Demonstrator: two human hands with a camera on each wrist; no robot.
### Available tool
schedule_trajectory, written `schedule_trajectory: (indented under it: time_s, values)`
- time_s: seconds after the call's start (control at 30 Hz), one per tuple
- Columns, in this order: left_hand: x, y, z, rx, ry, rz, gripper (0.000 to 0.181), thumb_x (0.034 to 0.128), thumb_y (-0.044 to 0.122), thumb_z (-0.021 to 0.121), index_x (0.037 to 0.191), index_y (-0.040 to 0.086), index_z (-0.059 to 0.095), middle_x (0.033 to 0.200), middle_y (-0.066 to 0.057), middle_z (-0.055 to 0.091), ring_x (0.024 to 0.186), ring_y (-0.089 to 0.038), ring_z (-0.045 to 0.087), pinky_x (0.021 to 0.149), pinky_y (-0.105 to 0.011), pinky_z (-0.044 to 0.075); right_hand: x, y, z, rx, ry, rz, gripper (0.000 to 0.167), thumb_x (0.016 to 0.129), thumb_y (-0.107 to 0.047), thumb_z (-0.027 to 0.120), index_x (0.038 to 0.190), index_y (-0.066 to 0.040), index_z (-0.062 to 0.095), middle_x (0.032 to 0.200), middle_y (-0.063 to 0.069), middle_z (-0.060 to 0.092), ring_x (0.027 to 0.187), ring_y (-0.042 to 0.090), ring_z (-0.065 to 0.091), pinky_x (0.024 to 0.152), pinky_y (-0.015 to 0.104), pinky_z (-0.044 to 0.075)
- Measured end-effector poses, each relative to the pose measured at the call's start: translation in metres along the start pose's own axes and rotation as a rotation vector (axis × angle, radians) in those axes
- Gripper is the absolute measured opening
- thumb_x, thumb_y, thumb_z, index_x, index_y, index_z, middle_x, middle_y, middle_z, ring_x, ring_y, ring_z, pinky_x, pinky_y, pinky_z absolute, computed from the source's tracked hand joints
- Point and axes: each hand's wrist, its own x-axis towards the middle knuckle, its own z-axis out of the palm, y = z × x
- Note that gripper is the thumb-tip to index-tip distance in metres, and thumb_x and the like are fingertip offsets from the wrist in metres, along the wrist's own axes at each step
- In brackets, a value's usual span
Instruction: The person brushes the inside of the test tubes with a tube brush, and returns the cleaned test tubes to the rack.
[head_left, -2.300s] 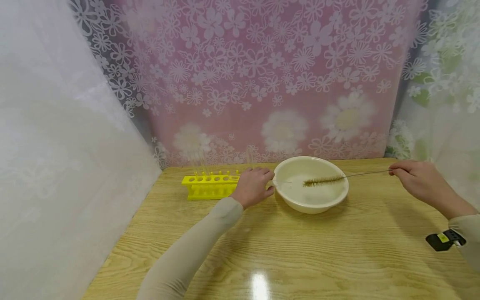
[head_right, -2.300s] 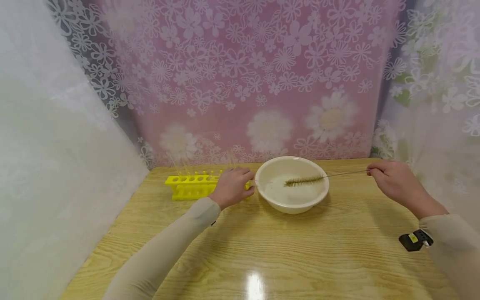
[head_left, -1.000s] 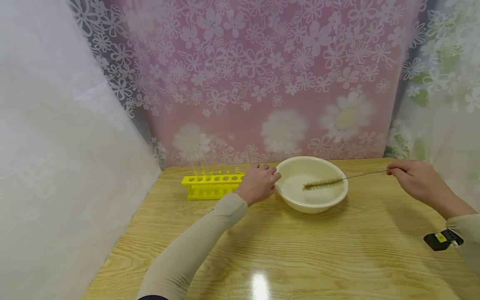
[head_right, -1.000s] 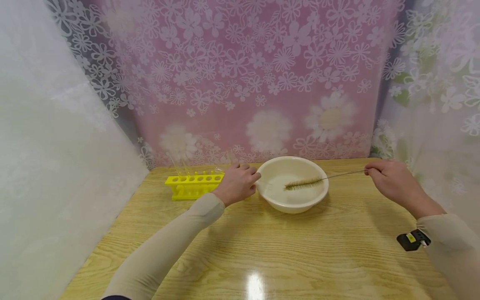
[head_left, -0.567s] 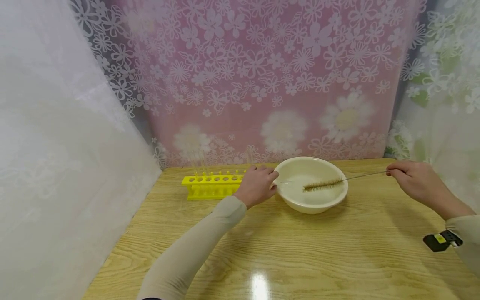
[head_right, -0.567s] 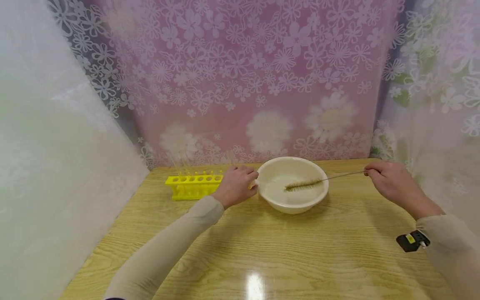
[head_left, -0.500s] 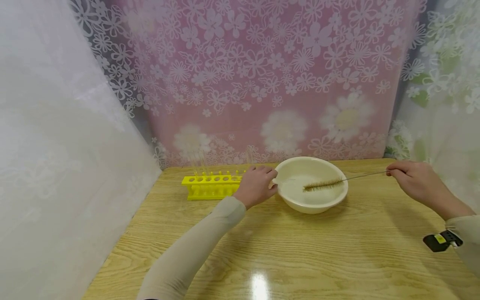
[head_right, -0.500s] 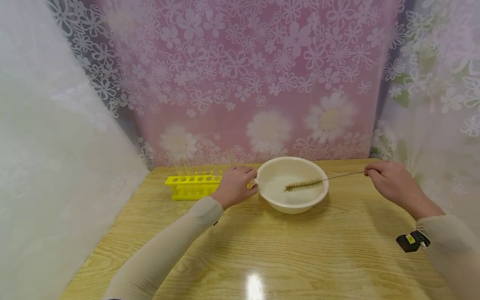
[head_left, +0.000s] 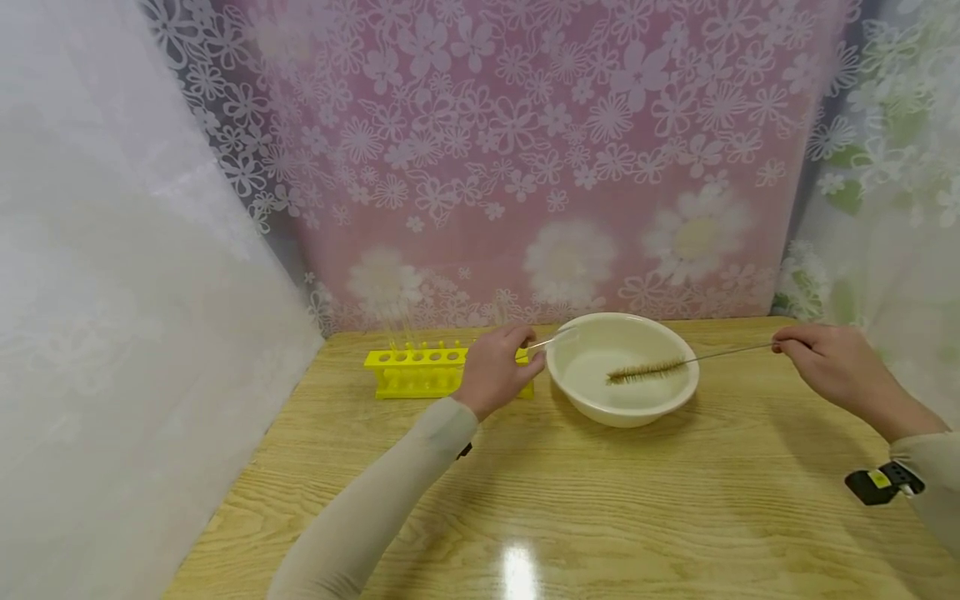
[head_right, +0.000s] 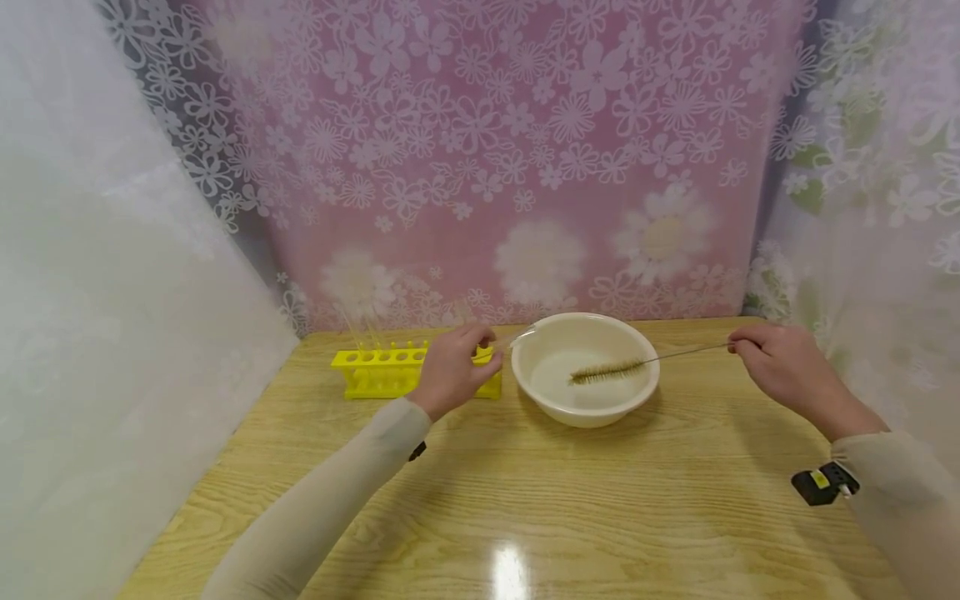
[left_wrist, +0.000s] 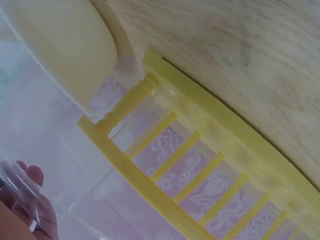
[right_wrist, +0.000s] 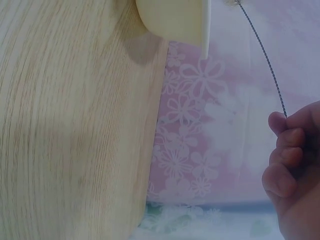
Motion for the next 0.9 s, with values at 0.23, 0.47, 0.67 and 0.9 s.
schedule_trajectory:
  time_s: [0.23,0.47,0.67,0.9]
  values:
    - [-0.007,-0.005,-0.011,-0.037,0.069,-0.041,0.02,0.0952,0.03,0.066,0.107,0.014,0.066,0.098,0.0,0.069,0.083,-0.015,0.065,0.07,-0.027,0.054,0.003,-0.003,0.001,-0.015,-0.006,-0.009,0.035,0.107,-0.015,0.041,0.116,0.006,0.068,0.109,0.029,0.07,0.057,0.004,0.044,0.052,0.028,0.032]
    - [-0.011,-0.009,-0.027,-0.089,0.156,-0.114,0.022,0.098,0.03,0.066,0.112,0.013,0.063,0.096,-0.002,0.068,0.075,-0.019,0.064,0.061,-0.028,0.051,0.004,-0.001,0.003,-0.027,-0.008,-0.002,0.034,0.107,-0.014,0.042,0.115,0.006,0.068,0.109,0.028,0.07,0.062,-0.001,0.047,0.054,0.028,0.033]
    - [-0.013,-0.018,-0.041,-0.118,0.23,-0.198,0.026,0.1011,0.033,0.062,0.117,0.012,0.063,0.097,-0.003,0.068,0.067,-0.014,0.059,0.055,-0.027,0.046,0.005,-0.004,0.004,-0.028,0.0,-0.009,0.033,0.106,-0.013,0.043,0.115,0.006,0.069,0.107,0.027,0.071,0.064,-0.003,0.049,0.054,0.028,0.034]
    - [-0.014,-0.033,-0.058,-0.164,0.307,-0.297,0.029,0.1021,0.037,0.06,0.119,0.013,0.063,0.107,-0.004,0.066,0.08,-0.019,0.058,0.069,-0.034,0.051,0.004,-0.006,0.005,-0.004,0.0,-0.022,0.034,0.107,-0.014,0.042,0.115,0.007,0.067,0.107,0.029,0.07,0.058,0.002,0.046,0.052,0.028,0.032]
